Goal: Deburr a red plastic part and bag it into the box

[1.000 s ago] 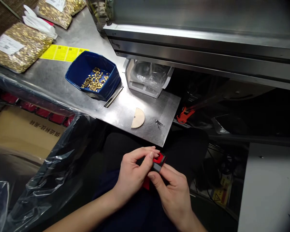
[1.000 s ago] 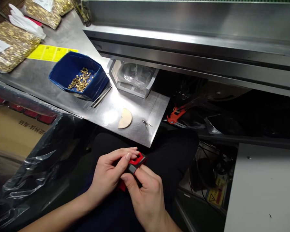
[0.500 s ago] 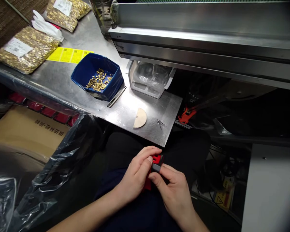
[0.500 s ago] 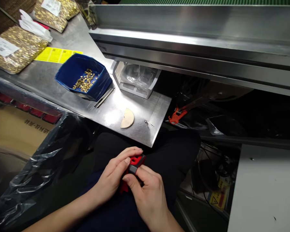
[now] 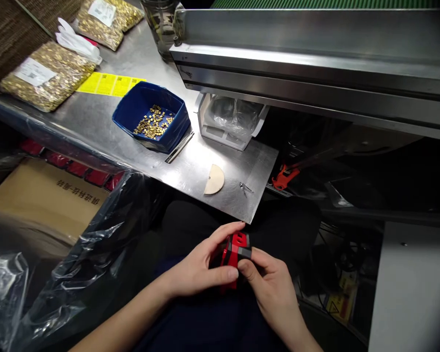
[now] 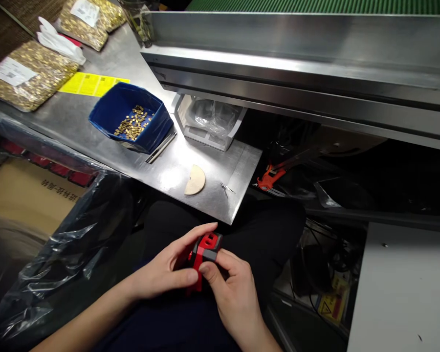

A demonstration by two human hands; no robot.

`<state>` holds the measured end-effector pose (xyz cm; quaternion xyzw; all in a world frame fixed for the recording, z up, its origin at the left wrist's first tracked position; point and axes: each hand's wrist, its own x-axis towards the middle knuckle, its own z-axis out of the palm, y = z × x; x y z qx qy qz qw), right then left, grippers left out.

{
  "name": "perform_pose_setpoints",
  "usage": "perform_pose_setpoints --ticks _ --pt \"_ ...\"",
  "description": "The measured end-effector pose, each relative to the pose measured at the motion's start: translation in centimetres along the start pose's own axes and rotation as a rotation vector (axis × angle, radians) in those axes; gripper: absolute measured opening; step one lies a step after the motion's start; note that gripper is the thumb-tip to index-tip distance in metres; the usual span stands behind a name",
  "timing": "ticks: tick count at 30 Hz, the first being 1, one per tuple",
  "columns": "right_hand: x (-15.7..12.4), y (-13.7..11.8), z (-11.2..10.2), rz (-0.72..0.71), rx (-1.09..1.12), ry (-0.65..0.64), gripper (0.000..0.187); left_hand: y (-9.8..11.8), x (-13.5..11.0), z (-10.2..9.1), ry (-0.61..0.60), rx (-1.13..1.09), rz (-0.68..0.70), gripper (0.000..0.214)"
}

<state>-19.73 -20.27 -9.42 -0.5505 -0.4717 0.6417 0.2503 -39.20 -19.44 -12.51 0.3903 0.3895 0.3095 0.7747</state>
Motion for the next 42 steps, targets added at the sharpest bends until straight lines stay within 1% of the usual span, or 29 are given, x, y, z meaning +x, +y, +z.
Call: perform_pose_setpoints --ticks 2,4,6,9,11,17,20,22,24,28,31,34,36,39,40,42 --pt "-0.1 -0.1 -0.1 0.039 0.023 -0.002 0.03 -0.2 -0.4 -0.1 0.017 0.148 0.063 0.08" --pt "-0.2 -0.1 -0.1 0.092 0.056 -0.021 0.035 -0.5 -0.6 0.0 0.074 0.274 0.086 0.078" --pt "-0.2 0.0 0.0 0.132 0.069 -0.022 0.038 -0.7 -0.9 0.4 0.138 0.384 0.104 0.082" --pt "-0.1 0.1 0.4 0.146 0.022 0.048 0.042 -1.0 -1.1 1.0 0.201 0.528 0.147 0.09" --pt "0.0 0.4 0.7 0.157 -0.017 0.094 0.043 -1.0 -1.2 1.3 0.203 0.573 0.16 0.091" --pt "0.3 1.3 1.4 0.205 -0.106 0.139 0.048 -1.5 -1.2 1.4 0.186 0.617 0.173 0.089" --pt "0.8 1.5 1.3 0.219 -0.151 0.176 0.053 -1.7 -1.2 1.7 0.193 0.662 0.204 0.09" --pt "1.1 1.6 1.0 0.234 -0.169 0.17 0.059 -1.7 -1.2 1.8 0.196 0.672 0.204 0.089" --pt "1.1 1.7 0.6 0.248 -0.153 0.166 0.066 -1.8 -1.1 1.7 0.206 0.641 0.173 0.087" --pt "0.3 1.4 0.5 0.338 0.009 0.251 0.077 -1.9 -0.8 1.0 0.221 0.472 0.086 0.084" --pt "-0.4 0.9 0.9 0.398 0.077 0.27 0.076 -2.1 -0.7 0.3 0.198 0.305 0.052 0.081" --pt "-0.7 0.6 1.0 0.416 0.038 0.311 0.069 -2.4 -0.5 0.1 0.174 0.173 0.024 0.08" --pt "-0.7 0.7 0.8 0.366 -0.002 0.252 0.063 -2.5 -0.4 0.1 0.17 0.114 0.007 0.08" --pt "-0.3 1.2 0.3 0.243 -0.034 0.081 0.055 -2.5 -0.3 0.3 0.169 0.059 -0.014 0.082" --pt "-0.1 1.4 0.2 0.218 -0.033 0.046 0.053 -2.6 -0.3 0.3 0.171 0.044 -0.018 0.083" --pt "0.2 1.9 -0.1 0.197 -0.001 0.031 0.047 -2.7 -0.4 0.3 0.184 0.008 -0.01 0.087"
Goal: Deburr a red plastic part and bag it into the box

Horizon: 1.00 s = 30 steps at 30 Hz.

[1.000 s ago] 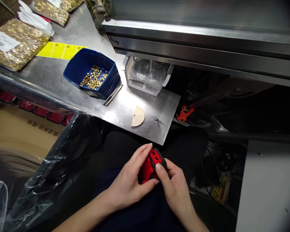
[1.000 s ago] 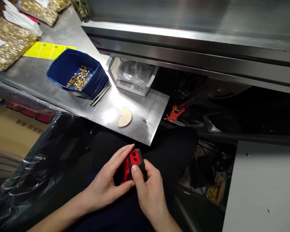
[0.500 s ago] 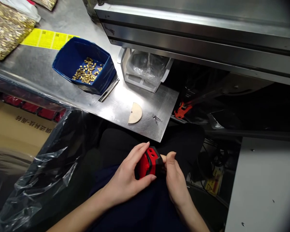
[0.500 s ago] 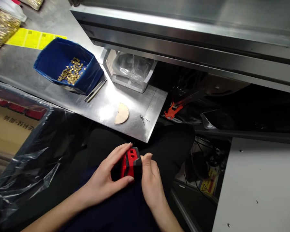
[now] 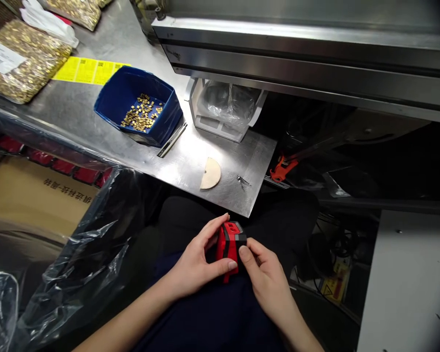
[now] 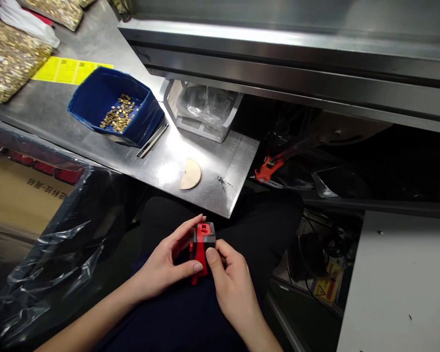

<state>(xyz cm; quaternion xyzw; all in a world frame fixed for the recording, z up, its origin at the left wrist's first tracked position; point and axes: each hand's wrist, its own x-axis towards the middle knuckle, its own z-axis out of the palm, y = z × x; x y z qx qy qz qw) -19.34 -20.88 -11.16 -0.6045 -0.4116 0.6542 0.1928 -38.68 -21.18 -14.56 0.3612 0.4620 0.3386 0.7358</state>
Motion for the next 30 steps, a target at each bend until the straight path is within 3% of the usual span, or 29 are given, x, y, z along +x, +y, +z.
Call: perform_pose_setpoints --ticks 3,6,10,13,16,20,23,26,30 --pt "0.7 0.5 -0.4 0.011 0.195 0.003 0.039 -0.1 0.1 -0.4 0.061 -0.071 0.044 0.088" --pt "1.4 0.7 -0.7 0.083 0.459 -0.054 0.036 0.0 0.5 -0.7 0.087 -0.204 0.05 0.076" --pt "2.3 0.5 -0.3 0.174 0.553 -0.266 0.044 0.2 1.0 -0.7 -0.08 -0.583 -0.08 0.069" --pt "3.1 0.2 -0.1 0.122 0.334 -0.342 0.051 0.2 0.8 -1.0 -0.098 -0.786 -0.146 0.062" --pt "4.2 -0.3 -0.8 0.033 -0.052 -0.263 0.05 -0.1 0.0 -1.7 -0.038 -0.834 -0.153 0.06" --pt "6.4 -1.5 -2.6 -0.066 -0.36 0.013 0.038 -0.5 -1.3 -2.3 -0.027 -0.871 -0.148 0.072" --pt "8.7 -3.3 -2.6 -0.221 -0.528 0.241 0.027 -0.5 -2.0 -2.4 -0.066 -0.903 -0.127 0.075" --pt "11.3 -5.6 -0.3 -0.341 -0.682 0.288 0.027 0.0 -2.3 -2.3 -0.127 -0.867 -0.041 0.085" --pt "14.8 -7.8 4.9 -0.246 -0.919 0.311 0.049 0.7 -2.9 -2.4 -0.203 -0.752 0.065 0.095"
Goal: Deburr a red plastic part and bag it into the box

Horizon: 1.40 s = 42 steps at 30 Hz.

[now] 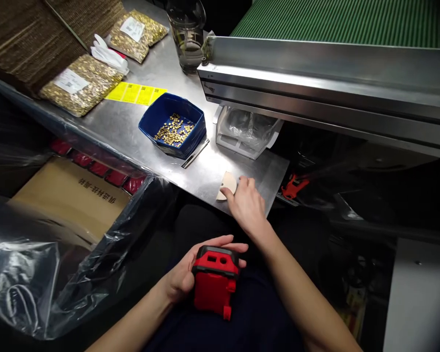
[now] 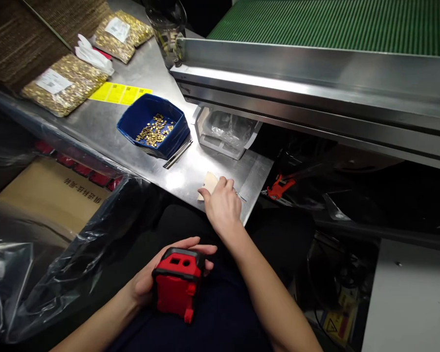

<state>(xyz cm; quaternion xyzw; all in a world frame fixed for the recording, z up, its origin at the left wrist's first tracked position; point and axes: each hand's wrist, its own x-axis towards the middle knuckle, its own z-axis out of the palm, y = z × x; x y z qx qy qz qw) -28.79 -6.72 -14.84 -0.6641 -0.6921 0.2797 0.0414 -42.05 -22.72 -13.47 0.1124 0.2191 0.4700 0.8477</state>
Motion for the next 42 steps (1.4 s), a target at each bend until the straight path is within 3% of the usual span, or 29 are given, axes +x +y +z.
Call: perform_pose_setpoints --ticks 4,9,12,16,17,20,24,28,33,42 --pt "1.7 -2.2 2.7 0.045 0.007 0.013 0.058 -0.2 -1.1 -0.5 0.038 0.023 0.036 0.098" --pt "0.9 -0.3 2.9 -0.05 0.177 -0.062 0.024 -0.8 -1.3 -1.4 0.017 -0.025 0.096 0.09" --pt "-2.3 2.6 1.2 -0.09 0.317 -0.125 0.023 -1.1 -0.9 -1.7 0.123 -0.065 0.019 0.084" --pt "-8.9 7.6 -2.5 0.062 0.67 -0.256 0.034 -1.4 -0.5 -1.8 0.334 -0.122 -0.133 0.075" --pt "-10.5 8.5 -3.4 0.064 0.673 -0.301 0.032 -1.4 -0.4 -1.7 0.38 -0.121 -0.166 0.075" --pt "-14.1 9.6 -5.5 -0.199 0.487 -0.412 0.02 -1.3 0.0 -0.9 0.464 -0.079 -0.203 0.078" --pt "-15.5 7.9 -5.8 -0.634 0.169 -0.529 0.011 -1.3 0.6 0.2 0.439 -0.017 -0.224 0.07" --pt "-14.9 6.3 -4.9 -0.806 0.032 -0.6 0.02 -1.9 0.9 0.5 0.457 0.092 -0.273 0.059" --pt "-14.4 6.0 -4.5 -0.731 -0.014 -0.562 0.022 -2.3 0.9 0.5 0.543 0.106 -0.314 0.061" --pt "-14.2 5.3 -5.0 -0.611 -0.011 -0.659 0.021 -2.4 1.0 0.3 0.574 0.106 -0.354 0.063"
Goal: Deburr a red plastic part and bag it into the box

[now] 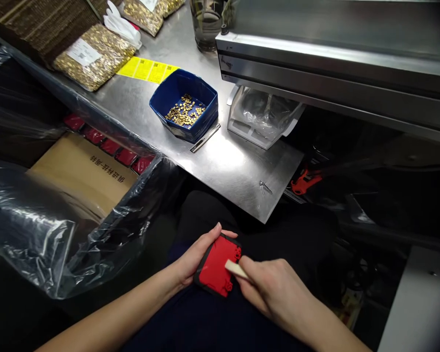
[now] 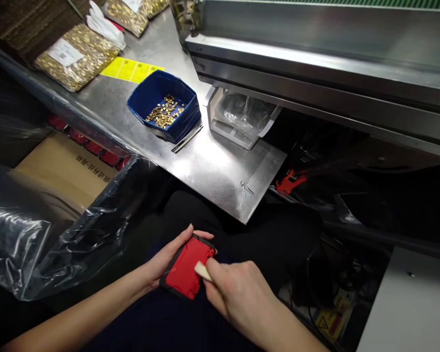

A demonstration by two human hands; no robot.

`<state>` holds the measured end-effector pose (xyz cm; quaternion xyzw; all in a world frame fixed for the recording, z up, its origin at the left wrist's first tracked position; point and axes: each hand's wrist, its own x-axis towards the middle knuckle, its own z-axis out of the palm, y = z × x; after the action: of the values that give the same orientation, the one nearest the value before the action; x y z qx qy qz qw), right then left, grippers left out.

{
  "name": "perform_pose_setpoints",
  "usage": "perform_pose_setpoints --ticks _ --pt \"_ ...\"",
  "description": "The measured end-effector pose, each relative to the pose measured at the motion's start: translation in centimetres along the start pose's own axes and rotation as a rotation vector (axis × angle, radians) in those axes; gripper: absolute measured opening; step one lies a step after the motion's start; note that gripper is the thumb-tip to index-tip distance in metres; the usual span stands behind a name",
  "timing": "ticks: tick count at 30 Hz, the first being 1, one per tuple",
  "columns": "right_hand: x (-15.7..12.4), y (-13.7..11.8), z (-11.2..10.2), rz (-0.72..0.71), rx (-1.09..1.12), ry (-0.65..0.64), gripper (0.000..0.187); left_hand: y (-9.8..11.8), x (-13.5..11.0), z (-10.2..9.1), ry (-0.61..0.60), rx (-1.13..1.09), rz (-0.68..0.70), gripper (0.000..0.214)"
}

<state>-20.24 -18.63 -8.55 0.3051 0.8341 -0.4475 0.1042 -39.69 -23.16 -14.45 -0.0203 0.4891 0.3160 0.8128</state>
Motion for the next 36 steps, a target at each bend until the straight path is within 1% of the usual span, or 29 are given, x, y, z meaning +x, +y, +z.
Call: perform_pose_setpoints --ticks 3,6,8,10,14,18,23,31,36 --pt "0.2 -0.2 -0.2 -0.016 0.023 -0.002 0.019 -0.1 0.1 -0.1 -0.014 -0.001 -0.011 0.066" --pt "0.3 -0.2 -0.2 0.031 0.038 0.028 0.016 -0.2 0.1 -0.2 -0.007 -0.014 -0.018 0.067" --pt "0.3 -0.2 -0.2 0.027 0.044 0.025 0.013 -0.2 0.0 -0.3 0.001 -0.013 -0.018 0.066" --pt "0.4 -0.3 -0.1 0.015 0.051 0.023 0.013 -0.1 0.0 -0.4 -0.001 -0.016 -0.014 0.065" --pt "0.6 -0.6 -0.3 0.08 0.112 -0.01 0.013 -0.2 -0.1 -0.7 -0.009 -0.014 0.008 0.064" --pt "0.5 -0.7 -0.5 0.078 0.136 -0.042 0.013 -0.4 -0.1 -1.0 -0.011 0.003 0.022 0.064" --pt "0.4 -0.7 -0.4 0.122 0.151 -0.056 0.012 -0.5 0.0 -1.3 -0.022 0.035 0.032 0.066" --pt "0.6 -0.7 -1.3 0.149 0.145 -0.081 0.012 -0.3 -0.1 -1.2 -0.037 0.021 0.011 0.068" --pt "0.8 -0.9 -1.0 0.176 0.18 -0.057 0.013 -0.4 -0.1 -1.3 -0.04 0.023 0.02 0.069"
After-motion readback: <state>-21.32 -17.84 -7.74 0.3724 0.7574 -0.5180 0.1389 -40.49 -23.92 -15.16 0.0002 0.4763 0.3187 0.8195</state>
